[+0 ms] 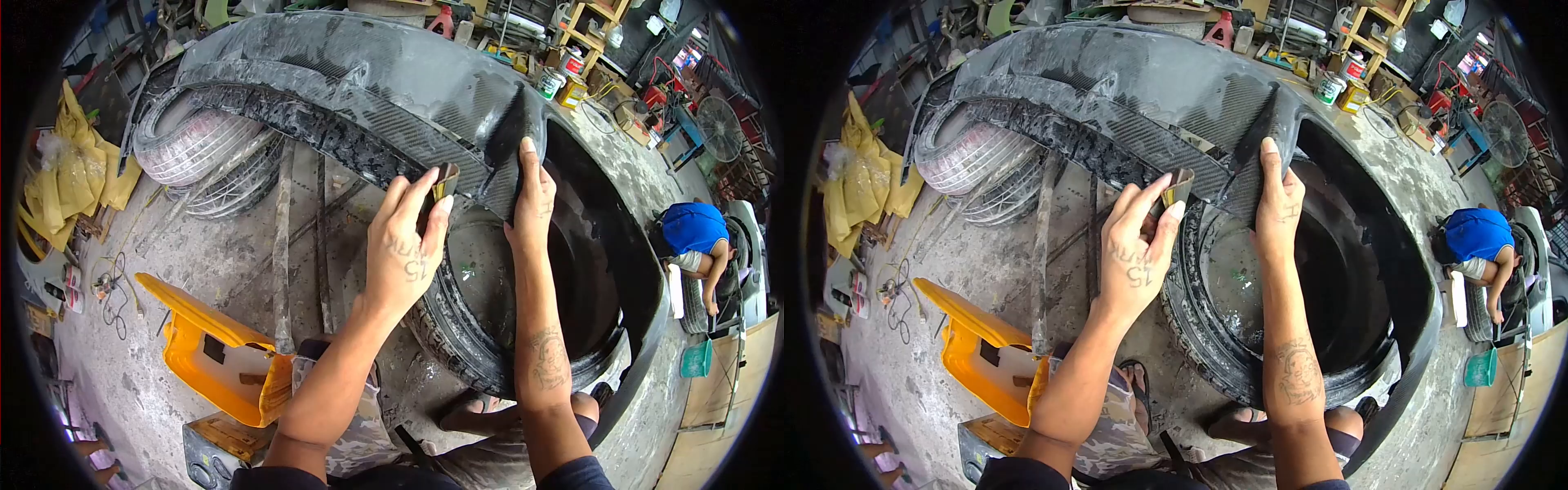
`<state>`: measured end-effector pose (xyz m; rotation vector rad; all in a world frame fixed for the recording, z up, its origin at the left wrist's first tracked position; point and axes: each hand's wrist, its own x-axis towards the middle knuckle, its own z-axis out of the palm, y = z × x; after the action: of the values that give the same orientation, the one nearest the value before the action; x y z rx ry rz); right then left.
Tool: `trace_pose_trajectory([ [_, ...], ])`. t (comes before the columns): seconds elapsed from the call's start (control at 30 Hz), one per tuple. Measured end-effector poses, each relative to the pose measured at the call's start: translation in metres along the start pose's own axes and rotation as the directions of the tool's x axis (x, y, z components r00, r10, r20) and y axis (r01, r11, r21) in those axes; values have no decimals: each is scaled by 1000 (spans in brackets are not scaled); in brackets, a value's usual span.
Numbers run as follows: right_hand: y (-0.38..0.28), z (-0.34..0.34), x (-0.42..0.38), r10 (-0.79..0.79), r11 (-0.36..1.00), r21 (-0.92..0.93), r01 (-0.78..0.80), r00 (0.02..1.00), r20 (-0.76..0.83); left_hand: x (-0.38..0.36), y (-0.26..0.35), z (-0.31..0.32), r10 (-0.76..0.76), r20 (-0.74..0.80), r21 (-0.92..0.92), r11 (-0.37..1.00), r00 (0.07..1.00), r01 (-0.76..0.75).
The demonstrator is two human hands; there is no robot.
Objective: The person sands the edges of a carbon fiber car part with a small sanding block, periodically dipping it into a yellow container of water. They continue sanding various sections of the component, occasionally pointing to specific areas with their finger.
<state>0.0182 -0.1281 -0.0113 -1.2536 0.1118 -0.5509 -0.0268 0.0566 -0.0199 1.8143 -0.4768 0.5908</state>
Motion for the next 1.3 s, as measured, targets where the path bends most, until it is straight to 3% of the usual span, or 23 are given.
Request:
trace_pose_trajectory([
  [0.13, 4, -2, 4, -12, 1000, -26, 12, 1000, -7, 22, 18, 14, 200, -16, 89, 976, 980, -198],
  [0.23, 3, -7, 2, -32, 996, -88, 32, 999, 8, 46, 22, 39, 226, 170, 196, 946, 959, -257],
  [0.43, 8, 0, 5, -116, 993, -21, 115, 993, -24, 60, 22, 38, 232, 298, 185, 938, 926, -294],
  [0.53, 1, -3, 1, -32, 999, 19, 31, 999, 33, 70, 17, 48, 361, 267, 144, 902, 894, -407],
  [0.57, 2, -6, 2, -7, 996, -88, 9, 1000, 27, 60, 18, 44, 333, 247, 127, 920, 910, -371],
  [0.63, 5, 2, 4, -116, 989, -100, 113, 993, -20, 46, 22, 33, 266, 264, 177, 932, 927, -317],
  [0.67, 7, 4, 3, -138, 990, -36, 137, 990, -25, 53, 23, 33, 296, 289, 201, 911, 910, -360],
  [0.7, 7, 2, 1, -123, 992, -36, 122, 992, -38, 64, 27, 36, 304, 347, 219, 894, 887, -392],
  [0.77, 3, -2, 0, -25, 998, 59, 23, 999, 35, 71, 19, 48, 336, 292, 217, 889, 895, -404],
  [0.8, 0, -7, 2, 3, 999, -36, -1, 999, 54, 64, 23, 44, 356, 288, 181, 892, 889, -415],
  [0.9, 5, 5, 4, -146, 989, -36, 145, 989, -29, 42, 26, 31, 237, 275, 203, 933, 932, -297],
  [0.93, 8, 3, 4, -119, 992, -51, 118, 992, -29, 53, 27, 37, 334, 240, 173, 909, 911, -379],
  [0.97, 11, -1, 5, -40, 999, -8, 40, 999, 7, 66, 27, 41, 335, 294, 236, 882, 895, -407],
  [1.03, 7, -2, 4, -68, 998, 20, 68, 997, 33, 87, 14, 52, 384, 291, 246, 855, 876, -457],
  [1.1, 1, 2, 2, -83, 996, 42, 80, 995, 54, 91, 9, 37, 361, 264, 184, 892, 895, -414],
  [1.17, 11, 3, 5, -109, 994, -11, 109, 994, -23, 74, 11, 11, 288, 76, 154, 943, 955, -296],
  [1.2, 11, 0, 5, -90, 995, -43, 89, 996, -21, 66, 9, 1, 172, 83, 127, 975, 982, -182],
  [1.3, 7, -1, 3, -50, 998, -44, 49, 999, -20, 46, 2, -2, 100, 56, 78, 992, 993, -104],
])
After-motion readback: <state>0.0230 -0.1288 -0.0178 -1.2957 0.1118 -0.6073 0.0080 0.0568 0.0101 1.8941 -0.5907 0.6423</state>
